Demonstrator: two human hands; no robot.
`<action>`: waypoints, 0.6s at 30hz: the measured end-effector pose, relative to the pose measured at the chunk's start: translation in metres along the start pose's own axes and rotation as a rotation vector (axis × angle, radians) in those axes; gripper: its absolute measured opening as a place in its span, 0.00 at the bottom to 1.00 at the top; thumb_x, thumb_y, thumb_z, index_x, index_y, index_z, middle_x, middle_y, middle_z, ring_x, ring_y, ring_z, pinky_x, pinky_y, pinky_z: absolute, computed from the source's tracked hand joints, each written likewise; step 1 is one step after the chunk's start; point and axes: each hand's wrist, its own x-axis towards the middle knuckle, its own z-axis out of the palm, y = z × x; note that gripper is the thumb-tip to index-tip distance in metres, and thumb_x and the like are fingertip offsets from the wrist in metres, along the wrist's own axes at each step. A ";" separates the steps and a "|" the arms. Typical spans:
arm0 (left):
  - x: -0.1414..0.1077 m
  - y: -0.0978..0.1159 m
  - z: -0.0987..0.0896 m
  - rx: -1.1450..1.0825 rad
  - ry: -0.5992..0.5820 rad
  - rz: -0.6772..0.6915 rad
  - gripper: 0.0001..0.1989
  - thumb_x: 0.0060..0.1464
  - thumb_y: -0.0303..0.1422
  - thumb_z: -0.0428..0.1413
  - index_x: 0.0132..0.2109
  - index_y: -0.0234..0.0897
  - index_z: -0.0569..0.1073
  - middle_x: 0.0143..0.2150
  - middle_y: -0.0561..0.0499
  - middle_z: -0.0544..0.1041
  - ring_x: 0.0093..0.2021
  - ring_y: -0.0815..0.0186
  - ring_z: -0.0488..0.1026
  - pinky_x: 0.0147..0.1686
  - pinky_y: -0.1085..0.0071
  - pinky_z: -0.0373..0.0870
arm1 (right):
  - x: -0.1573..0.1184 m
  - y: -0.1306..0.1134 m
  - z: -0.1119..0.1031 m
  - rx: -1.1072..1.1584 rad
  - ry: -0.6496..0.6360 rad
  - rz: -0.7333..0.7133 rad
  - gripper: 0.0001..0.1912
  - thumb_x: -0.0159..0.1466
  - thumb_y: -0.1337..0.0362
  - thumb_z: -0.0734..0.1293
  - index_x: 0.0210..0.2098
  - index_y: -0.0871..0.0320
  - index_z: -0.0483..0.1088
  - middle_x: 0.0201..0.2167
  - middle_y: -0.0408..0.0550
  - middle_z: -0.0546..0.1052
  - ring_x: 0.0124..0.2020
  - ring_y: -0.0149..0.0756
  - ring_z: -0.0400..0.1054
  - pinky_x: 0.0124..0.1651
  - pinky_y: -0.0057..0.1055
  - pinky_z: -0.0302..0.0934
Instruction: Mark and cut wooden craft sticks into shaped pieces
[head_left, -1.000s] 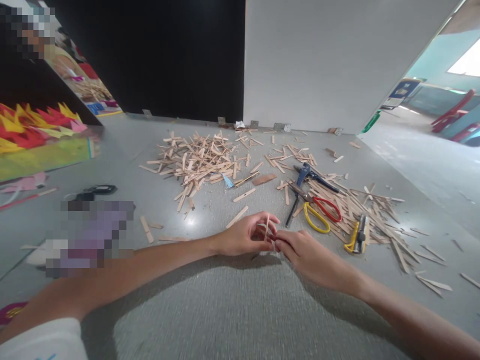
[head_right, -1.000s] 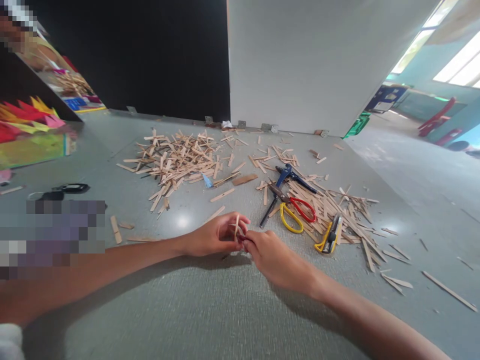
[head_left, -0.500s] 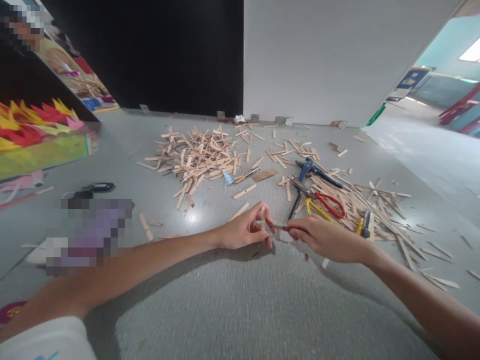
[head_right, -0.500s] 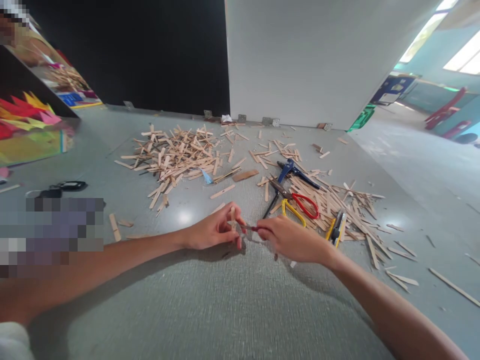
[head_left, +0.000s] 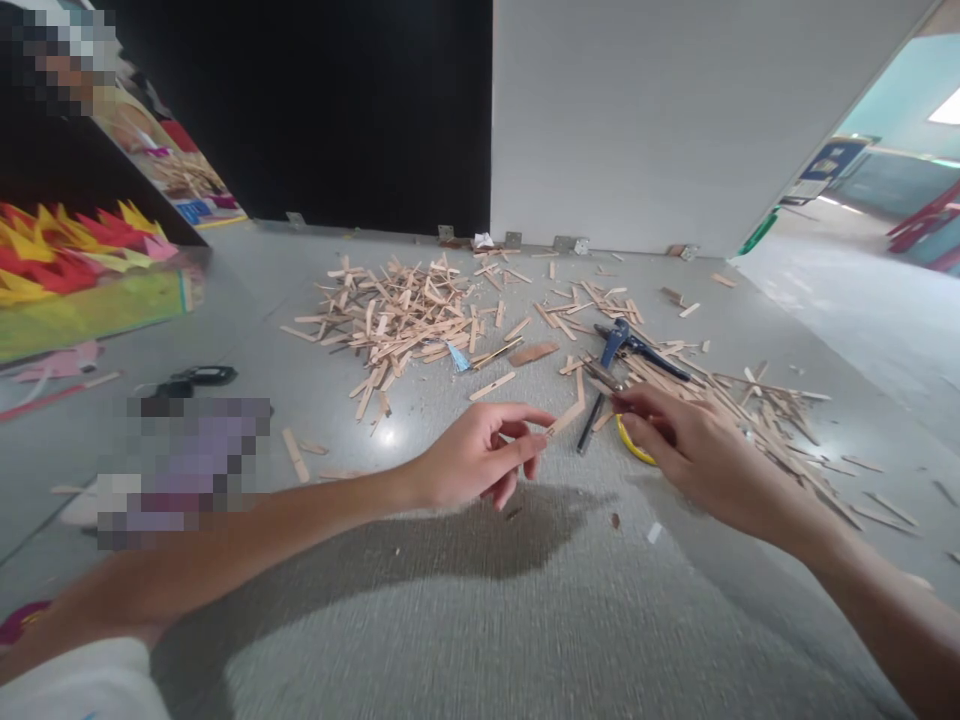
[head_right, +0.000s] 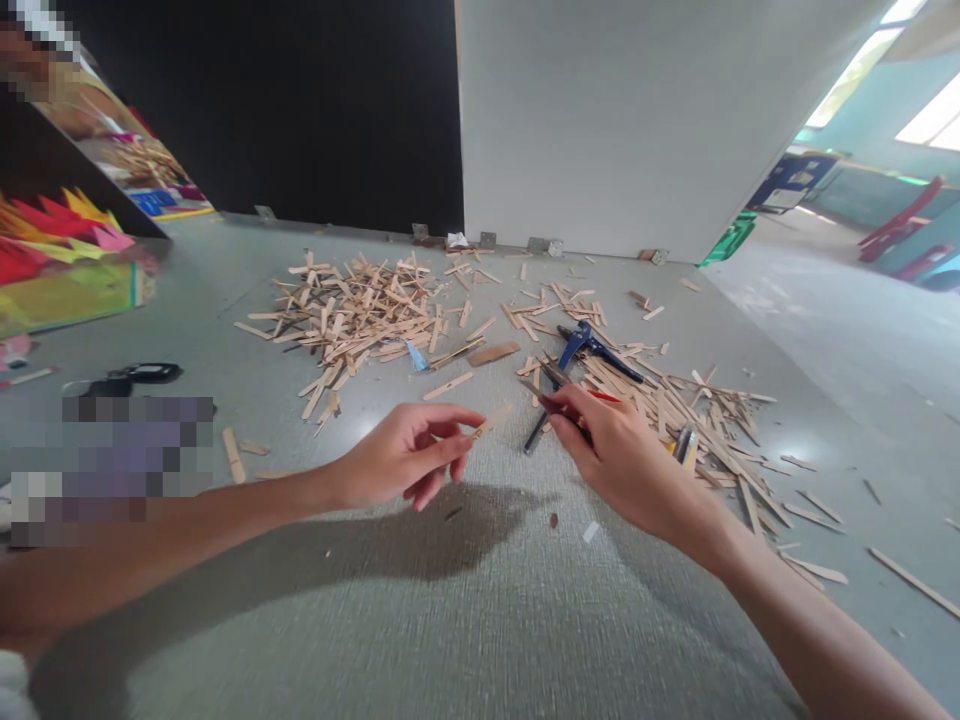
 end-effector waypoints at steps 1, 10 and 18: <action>-0.005 0.008 0.000 0.032 0.035 0.007 0.21 0.71 0.40 0.58 0.65 0.35 0.74 0.30 0.56 0.75 0.18 0.75 0.70 0.16 0.79 0.62 | -0.003 -0.005 0.000 0.018 0.036 -0.016 0.12 0.75 0.58 0.60 0.42 0.54 0.73 0.28 0.45 0.81 0.27 0.37 0.73 0.36 0.32 0.65; -0.030 0.046 0.010 0.081 0.171 0.107 0.13 0.70 0.36 0.57 0.55 0.34 0.78 0.33 0.53 0.77 0.21 0.74 0.75 0.17 0.82 0.67 | -0.030 -0.035 0.016 0.055 0.222 -0.190 0.10 0.77 0.62 0.63 0.44 0.54 0.76 0.20 0.38 0.77 0.15 0.27 0.66 0.22 0.25 0.59; -0.039 0.049 0.016 0.090 0.189 0.122 0.12 0.69 0.37 0.60 0.52 0.37 0.80 0.33 0.52 0.80 0.21 0.73 0.75 0.18 0.82 0.67 | -0.035 -0.038 0.021 0.025 0.259 -0.257 0.10 0.77 0.64 0.63 0.44 0.54 0.76 0.20 0.38 0.77 0.14 0.27 0.65 0.21 0.25 0.60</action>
